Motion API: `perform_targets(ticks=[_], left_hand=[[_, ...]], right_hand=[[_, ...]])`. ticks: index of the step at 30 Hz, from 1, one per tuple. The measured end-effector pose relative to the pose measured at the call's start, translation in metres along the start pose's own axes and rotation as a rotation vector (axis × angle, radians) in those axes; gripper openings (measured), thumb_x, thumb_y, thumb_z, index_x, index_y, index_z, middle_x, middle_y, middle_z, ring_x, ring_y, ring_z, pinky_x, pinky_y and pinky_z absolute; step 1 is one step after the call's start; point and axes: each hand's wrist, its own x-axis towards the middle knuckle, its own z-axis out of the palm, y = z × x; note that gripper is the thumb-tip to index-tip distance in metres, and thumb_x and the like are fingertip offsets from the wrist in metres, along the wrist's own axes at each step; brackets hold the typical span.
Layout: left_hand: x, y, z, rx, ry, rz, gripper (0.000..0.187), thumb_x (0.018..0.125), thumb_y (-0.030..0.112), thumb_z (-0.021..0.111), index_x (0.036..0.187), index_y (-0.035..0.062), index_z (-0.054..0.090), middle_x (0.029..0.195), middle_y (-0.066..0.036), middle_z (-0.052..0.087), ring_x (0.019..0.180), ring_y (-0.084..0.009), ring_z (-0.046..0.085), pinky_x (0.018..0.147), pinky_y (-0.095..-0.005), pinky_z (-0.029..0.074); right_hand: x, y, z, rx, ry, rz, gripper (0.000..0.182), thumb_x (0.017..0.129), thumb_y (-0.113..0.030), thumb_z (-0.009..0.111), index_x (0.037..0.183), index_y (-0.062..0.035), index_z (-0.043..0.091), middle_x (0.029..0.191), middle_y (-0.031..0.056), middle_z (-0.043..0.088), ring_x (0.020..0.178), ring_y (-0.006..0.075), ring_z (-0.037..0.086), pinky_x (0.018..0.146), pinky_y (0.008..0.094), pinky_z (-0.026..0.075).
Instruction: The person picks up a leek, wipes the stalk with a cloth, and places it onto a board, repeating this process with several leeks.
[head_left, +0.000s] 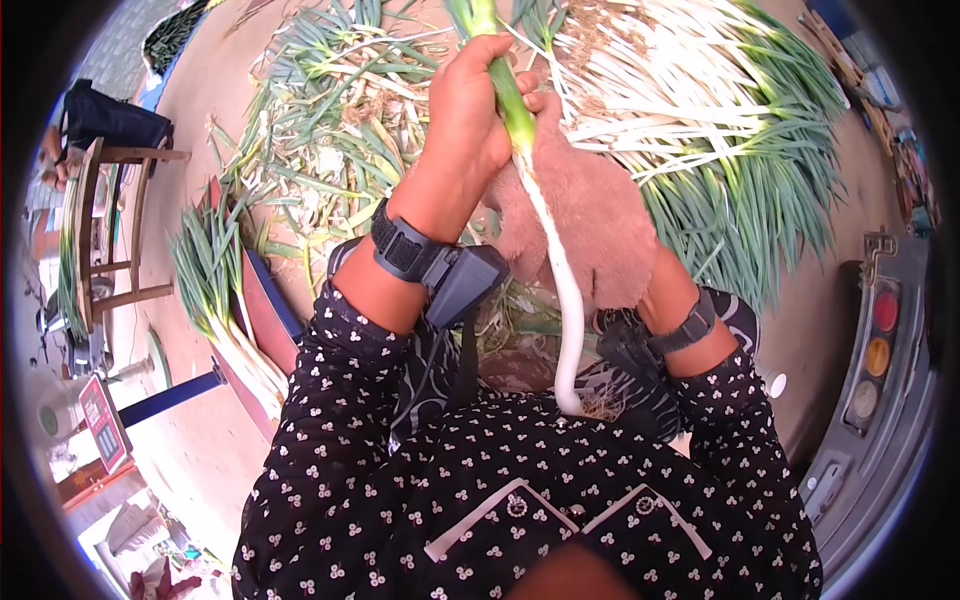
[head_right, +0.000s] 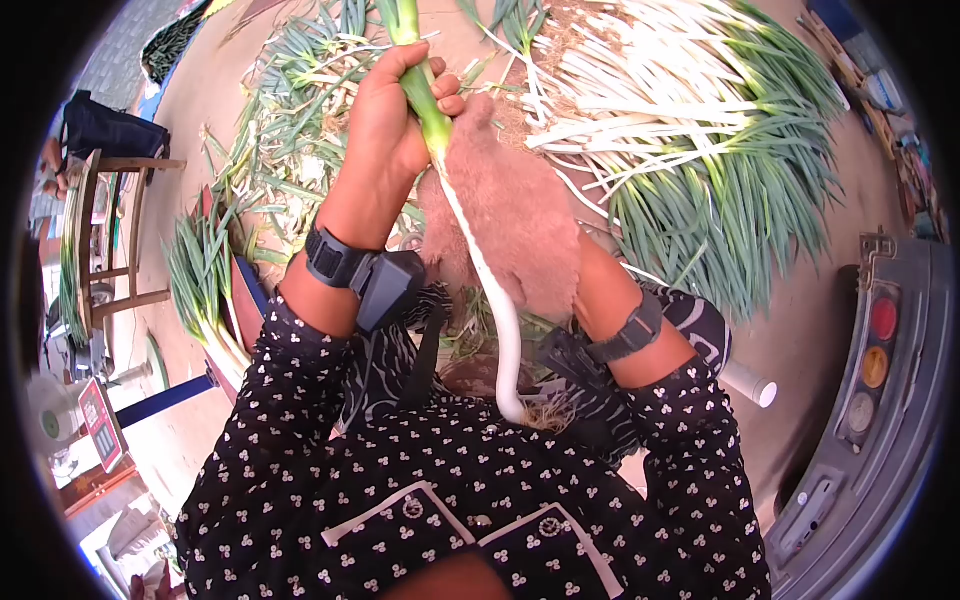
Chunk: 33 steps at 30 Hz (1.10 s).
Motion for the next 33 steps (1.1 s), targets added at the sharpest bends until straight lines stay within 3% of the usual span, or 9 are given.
perform_targets(ticks=[7,10,12,14,16,20,24,30,33], left_hand=[[0.007,0.003,-0.008,0.044,0.041,0.039,0.016,0.081,0.010,0.054,0.090,0.0034,0.042,0.074,-0.007,0.043,0.057,-0.0166,0.045,0.047,-0.0283,0.038],[0.004,-0.008,-0.002,0.145,0.121,0.078,0.024,0.082,0.008,0.056,0.099,0.0030,0.039,0.078,-0.008,0.045,0.059,-0.0179,0.048,0.048,-0.0303,0.040],[-0.004,-0.017,0.007,0.169,0.124,0.153,0.030,0.081,0.006,0.057,0.103,0.0026,0.036,0.081,-0.009,0.045,0.060,-0.0181,0.049,0.048,-0.0319,0.041],[-0.004,-0.021,0.008,0.204,0.114,0.228,0.042,0.081,0.004,0.058,0.111,0.0028,0.028,0.085,-0.010,0.045,0.061,-0.0174,0.050,0.048,-0.0333,0.043],[-0.005,-0.029,0.008,0.278,0.098,0.256,0.042,0.081,0.005,0.058,0.110,0.0032,0.028,0.084,-0.010,0.046,0.062,-0.0173,0.050,0.048,-0.0326,0.044],[-0.004,-0.031,0.007,0.394,0.072,0.321,0.038,0.082,0.006,0.058,0.107,0.0029,0.029,0.084,-0.010,0.047,0.062,-0.0174,0.051,0.048,-0.0318,0.046],[0.000,-0.008,0.001,0.218,0.111,0.211,0.032,0.082,0.003,0.058,0.102,0.0022,0.032,0.081,-0.009,0.048,0.059,-0.0188,0.051,0.046,-0.0334,0.044],[0.009,0.005,-0.009,0.107,0.105,0.142,0.014,0.086,0.008,0.053,0.090,0.0001,0.042,0.073,-0.008,0.046,0.059,-0.0180,0.047,0.049,-0.0306,0.041],[0.015,0.015,-0.016,-0.100,-0.040,0.023,0.015,0.083,0.009,0.055,0.087,0.0055,0.040,0.074,-0.008,0.046,0.056,-0.0182,0.049,0.047,-0.0328,0.041]], right_hand=[[-0.012,-0.005,0.007,-0.178,0.211,-0.211,0.075,0.057,-0.020,0.072,0.113,0.0064,0.028,0.074,0.0180,0.053,0.070,0.0377,0.056,0.057,0.0392,0.046],[-0.017,0.007,0.010,-0.328,0.202,-0.302,0.071,0.061,-0.021,0.070,0.111,0.0068,0.027,0.070,0.0179,0.053,0.069,0.0385,0.056,0.057,0.0386,0.047],[-0.016,0.003,0.009,-0.161,0.186,-0.097,0.057,0.067,-0.021,0.067,0.106,0.0048,0.034,0.068,0.0155,0.054,0.065,0.0338,0.056,0.055,0.0367,0.047],[-0.009,-0.006,0.008,0.264,0.128,0.293,0.038,0.073,-0.020,0.062,0.098,0.0017,0.044,0.067,0.0119,0.055,0.059,0.0263,0.056,0.051,0.0340,0.046],[-0.004,-0.005,0.007,0.646,0.062,0.565,0.029,0.078,-0.018,0.059,0.097,0.0008,0.048,0.068,0.0104,0.055,0.058,0.0232,0.056,0.051,0.0325,0.046],[0.002,0.006,0.012,0.333,0.068,0.266,0.026,0.081,-0.018,0.056,0.098,0.0006,0.048,0.069,0.0105,0.056,0.059,0.0228,0.057,0.051,0.0321,0.046],[0.002,-0.002,0.013,0.123,0.115,0.031,0.026,0.081,-0.019,0.056,0.096,0.0002,0.049,0.069,0.0119,0.057,0.059,0.0233,0.057,0.051,0.0326,0.047],[-0.005,-0.017,0.005,-0.062,0.048,-0.130,0.025,0.081,-0.022,0.055,0.093,-0.0005,0.050,0.071,0.0140,0.058,0.060,0.0240,0.058,0.051,0.0335,0.047],[-0.004,-0.017,0.004,-0.114,0.000,-0.162,0.026,0.081,-0.024,0.055,0.091,-0.0008,0.050,0.071,0.0151,0.059,0.061,0.0244,0.059,0.051,0.0339,0.047]])
